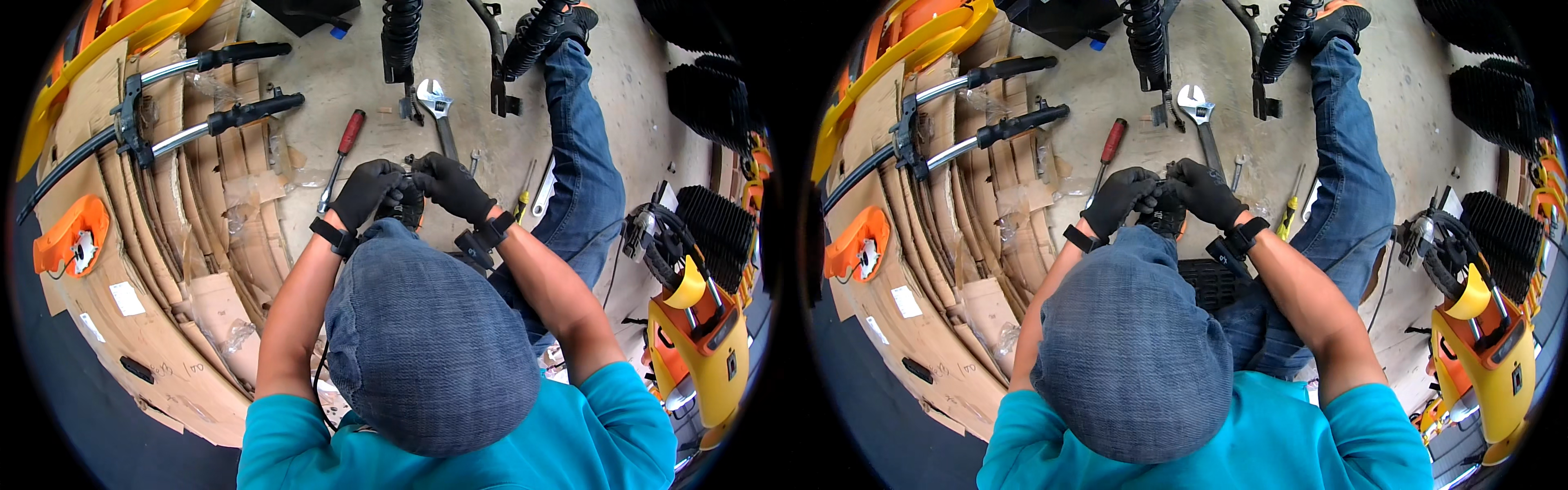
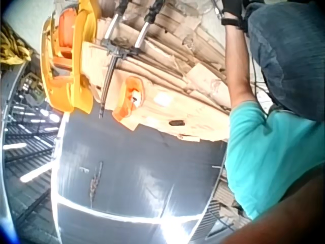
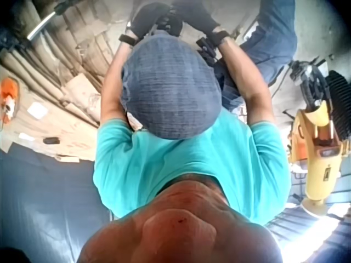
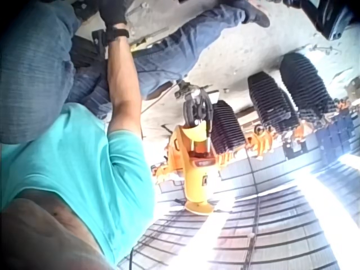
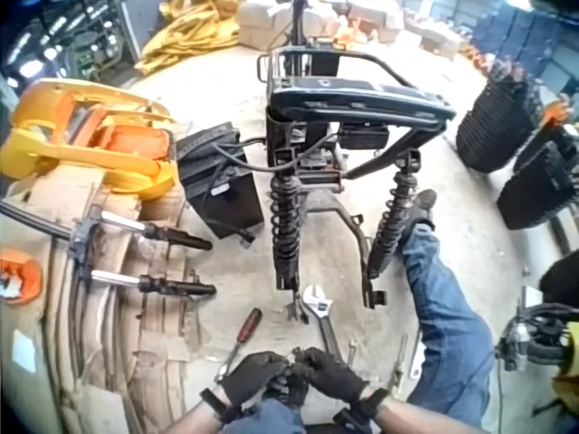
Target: The person sits on the floor and uses a socket wrench and a large adjustable wrench to loosen and remove bolts from a motorcycle frame component, then uses their hands to detach a black suspension shock.
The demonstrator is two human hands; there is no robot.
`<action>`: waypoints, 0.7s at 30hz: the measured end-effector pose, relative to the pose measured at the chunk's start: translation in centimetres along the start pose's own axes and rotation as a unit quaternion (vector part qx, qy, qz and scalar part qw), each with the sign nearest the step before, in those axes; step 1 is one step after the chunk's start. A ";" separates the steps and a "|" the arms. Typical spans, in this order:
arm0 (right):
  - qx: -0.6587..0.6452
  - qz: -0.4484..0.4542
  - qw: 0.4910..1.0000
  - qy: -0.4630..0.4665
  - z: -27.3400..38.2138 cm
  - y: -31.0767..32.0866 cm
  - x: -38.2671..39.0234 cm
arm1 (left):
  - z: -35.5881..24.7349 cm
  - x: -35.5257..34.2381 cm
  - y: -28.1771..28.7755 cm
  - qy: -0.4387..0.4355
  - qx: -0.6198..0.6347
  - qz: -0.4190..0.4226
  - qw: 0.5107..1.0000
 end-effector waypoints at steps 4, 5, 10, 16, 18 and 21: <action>-0.040 0.066 0.978 -0.194 0.2 0.4 1.0 | 0.7 -0.2 -0.2 0.007 0.004 0.007 1.000; -0.066 0.058 0.976 -0.201 0.1 0.4 1.2 | 0.8 -0.2 -0.3 0.008 0.011 0.009 1.000; 0.011 0.008 0.998 -0.068 -0.2 0.4 0.5 | 0.9 -0.4 -0.4 0.009 -0.001 0.003 1.000; -0.058 0.004 0.990 -0.132 -0.6 0.3 0.6 | 1.0 -0.6 -0.5 0.010 -0.013 -0.002 1.000; -0.058 -0.028 0.998 -0.028 -0.3 0.3 0.6 | 1.1 -0.6 -0.4 0.013 -0.018 -0.004 1.000; -0.018 0.021 0.997 -0.067 -0.7 0.2 0.0 | 1.5 -0.6 -0.2 0.012 -0.013 -0.016 1.000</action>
Point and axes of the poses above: each hand's wrist, its own x-axis away from the middle knuckle, its own y-axis out of the back of the hand, z = x × y, the point moved 5 cm from there along -x, towards the middle knuckle, and after that the axes turned 13 degrees about -y, right-handed, at the moved point
